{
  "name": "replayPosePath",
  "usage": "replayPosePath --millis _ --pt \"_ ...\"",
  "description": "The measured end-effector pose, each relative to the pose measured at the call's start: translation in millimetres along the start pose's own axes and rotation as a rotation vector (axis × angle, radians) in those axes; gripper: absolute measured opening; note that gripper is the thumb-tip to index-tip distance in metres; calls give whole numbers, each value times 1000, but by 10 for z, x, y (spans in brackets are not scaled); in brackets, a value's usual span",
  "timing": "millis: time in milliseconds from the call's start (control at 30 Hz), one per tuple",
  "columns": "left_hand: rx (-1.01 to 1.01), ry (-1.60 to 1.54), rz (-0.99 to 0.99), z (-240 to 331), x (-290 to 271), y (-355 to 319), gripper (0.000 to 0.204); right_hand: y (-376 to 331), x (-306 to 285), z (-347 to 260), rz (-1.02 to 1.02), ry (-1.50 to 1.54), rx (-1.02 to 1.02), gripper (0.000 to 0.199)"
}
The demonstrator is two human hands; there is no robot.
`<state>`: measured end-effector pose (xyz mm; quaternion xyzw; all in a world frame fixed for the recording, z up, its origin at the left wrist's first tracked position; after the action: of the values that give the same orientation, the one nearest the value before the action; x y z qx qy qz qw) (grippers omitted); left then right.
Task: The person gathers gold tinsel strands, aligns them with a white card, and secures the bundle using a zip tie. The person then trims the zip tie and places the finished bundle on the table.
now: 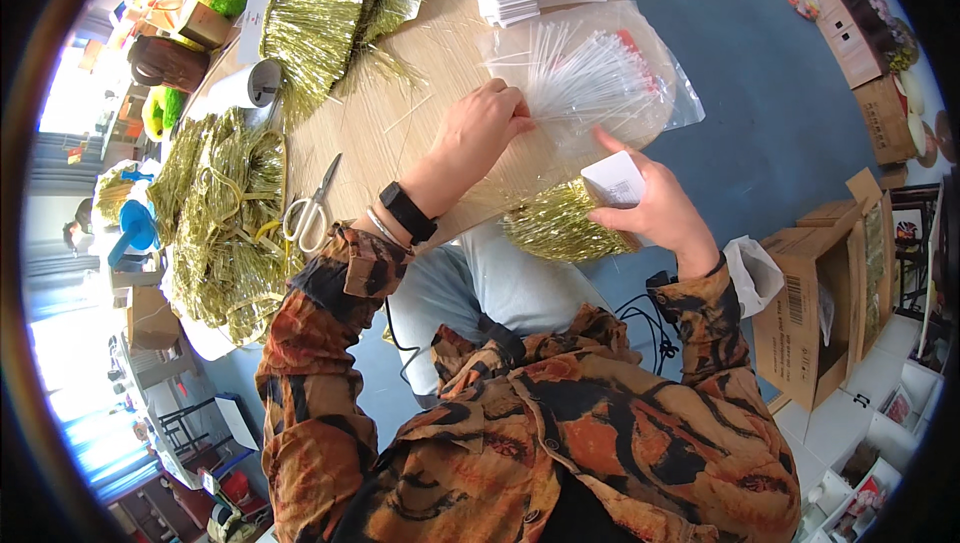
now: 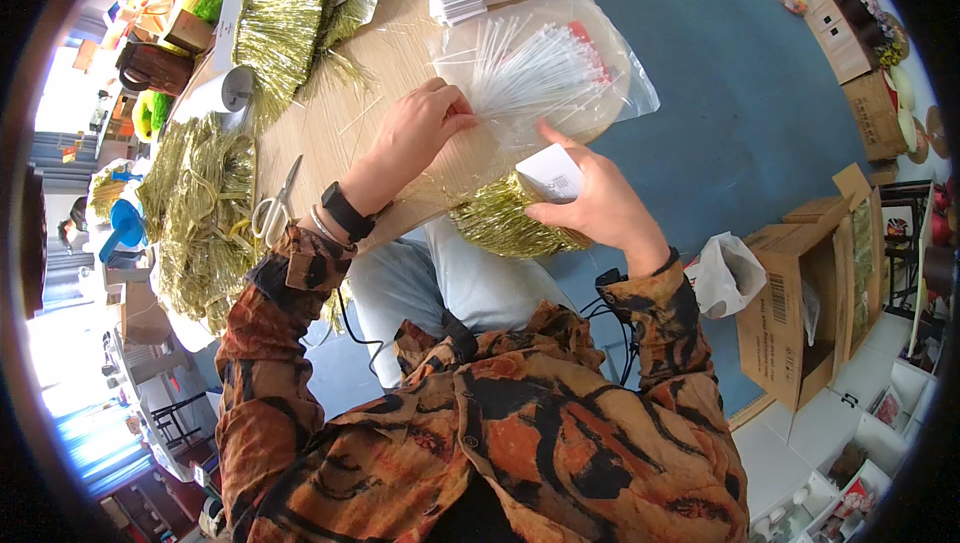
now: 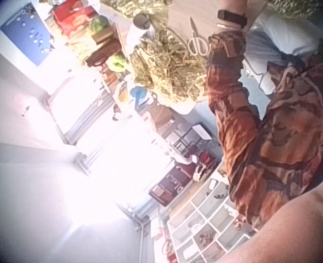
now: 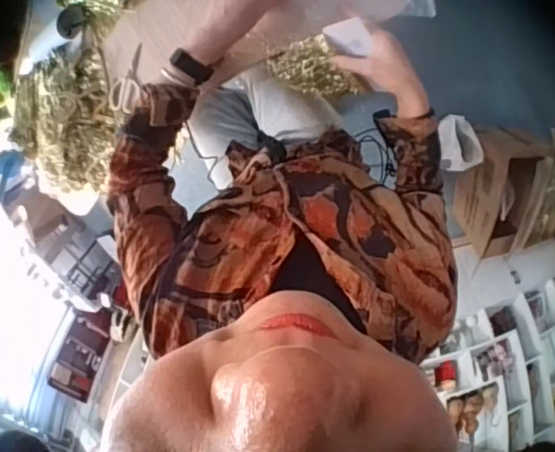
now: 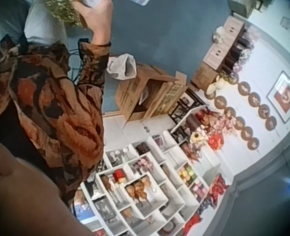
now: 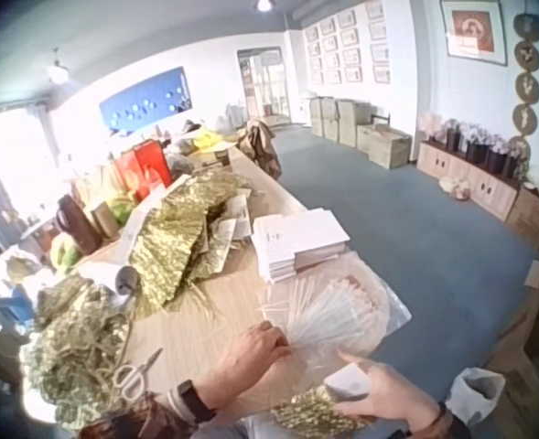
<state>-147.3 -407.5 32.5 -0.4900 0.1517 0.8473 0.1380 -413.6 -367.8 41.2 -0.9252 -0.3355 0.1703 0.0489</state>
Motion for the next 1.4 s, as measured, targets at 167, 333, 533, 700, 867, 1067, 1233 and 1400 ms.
replayPosePath --millis 167,333,533,700,867,1067,1233,1400 --pt "-120 -113 -131 -68 -94 -100 17 51 129 -75 -39 7 -33 94" --pt "-113 45 -113 -235 -542 -649 13 92 208 -107 -61 -21 -12 94" --pt "-353 152 -69 -487 -999 -1295 18 133 216 -87 -85 -23 -45 92" --pt "-378 133 21 -567 -1049 -1541 18 98 249 -167 -26 -8 -81 89" --pt "-411 133 6 -602 -1072 -1629 15 -43 294 -472 -75 98 -25 81" --pt "-515 -35 402 -293 -1537 -1986 33 -76 425 -1065 -139 384 -312 52" --pt "-494 -188 957 64 -2085 -2497 15 370 703 -1286 -76 492 -227 36" --pt "-452 -454 1018 234 -1586 -2442 10 1033 1279 -879 107 600 -135 41"
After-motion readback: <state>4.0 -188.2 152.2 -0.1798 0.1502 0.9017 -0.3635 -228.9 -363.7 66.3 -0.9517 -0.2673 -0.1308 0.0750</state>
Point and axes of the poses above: each hand's wrist, its own y-axis towards the middle knuckle, its own x-axis out of the palm, z = x × y, the point moved 2 cm from there along y, towards the middle knuckle, and after that the axes turned 6 degrees about -z, right-handed, at the moved point
